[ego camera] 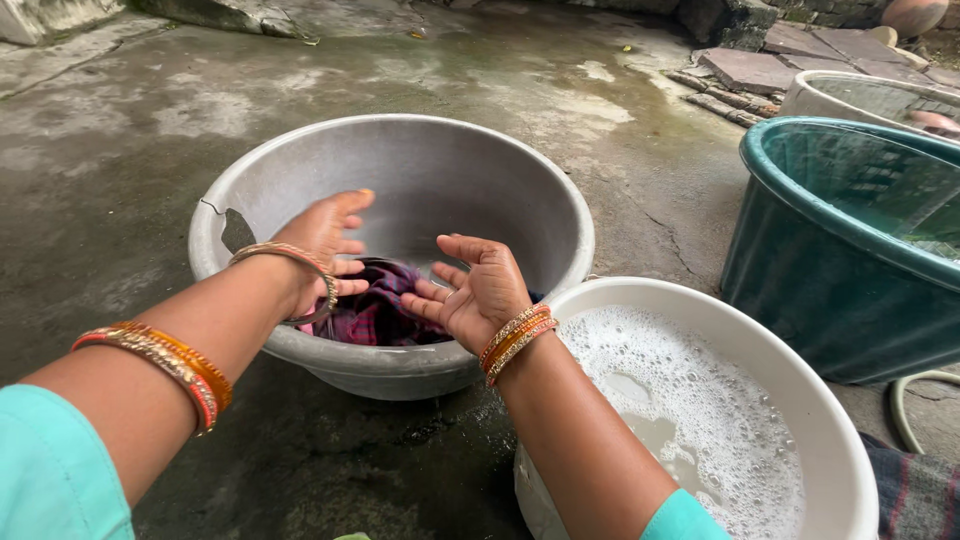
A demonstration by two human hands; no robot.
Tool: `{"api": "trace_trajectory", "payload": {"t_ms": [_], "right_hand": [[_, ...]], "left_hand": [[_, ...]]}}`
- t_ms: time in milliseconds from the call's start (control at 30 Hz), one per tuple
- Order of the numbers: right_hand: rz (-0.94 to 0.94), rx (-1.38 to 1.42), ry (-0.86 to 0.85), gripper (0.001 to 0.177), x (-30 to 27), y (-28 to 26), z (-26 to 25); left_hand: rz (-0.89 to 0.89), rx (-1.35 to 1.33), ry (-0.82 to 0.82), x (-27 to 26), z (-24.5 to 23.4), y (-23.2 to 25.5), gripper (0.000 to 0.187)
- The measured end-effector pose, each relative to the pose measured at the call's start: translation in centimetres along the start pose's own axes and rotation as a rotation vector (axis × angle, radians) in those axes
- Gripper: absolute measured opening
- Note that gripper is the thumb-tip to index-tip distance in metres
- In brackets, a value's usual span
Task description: The person washes clothes by hand in a bucket of soapy water, wringing out a blue garment, a pink garment, and a white garment before picking up and inspecting a black garment.
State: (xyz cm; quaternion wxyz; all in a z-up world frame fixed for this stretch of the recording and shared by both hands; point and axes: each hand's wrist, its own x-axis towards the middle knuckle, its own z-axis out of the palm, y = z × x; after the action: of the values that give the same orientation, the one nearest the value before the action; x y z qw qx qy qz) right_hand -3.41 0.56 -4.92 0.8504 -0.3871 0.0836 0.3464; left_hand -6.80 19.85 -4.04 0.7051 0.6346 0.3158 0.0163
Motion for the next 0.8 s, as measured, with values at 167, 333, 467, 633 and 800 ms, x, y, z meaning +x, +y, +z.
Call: {"api": "trace_trajectory", "payload": {"t_ms": [167,333,467,633,800], "right_hand": [[-0.031,-0.173,-0.092,0.046,-0.3,-0.7,-1.6],[-0.172,-0.336,-0.238,0.028,-5.0,-3.3,-4.3],[-0.2,-0.402,-0.165,0.029,-11.9,-6.7,-6.5],[-0.225,-0.476,-0.137,0.034,-20.7,-9.8,-10.1],[-0.274,-0.502,-0.1,0.038,-27.3,-11.3,-14.7]], "left_hand": [[0.069,0.332,-0.164,-2.7,4.5,-0.5,0.055],[0.177,0.496,-0.287,-7.8,10.0,-0.4,0.034],[0.293,0.538,-0.435,-11.7,13.7,-0.3,0.037],[0.335,0.576,-0.6,-17.2,18.2,-1.0,0.042],[0.404,0.623,-0.758,-23.3,22.8,-2.3,0.044]]}}
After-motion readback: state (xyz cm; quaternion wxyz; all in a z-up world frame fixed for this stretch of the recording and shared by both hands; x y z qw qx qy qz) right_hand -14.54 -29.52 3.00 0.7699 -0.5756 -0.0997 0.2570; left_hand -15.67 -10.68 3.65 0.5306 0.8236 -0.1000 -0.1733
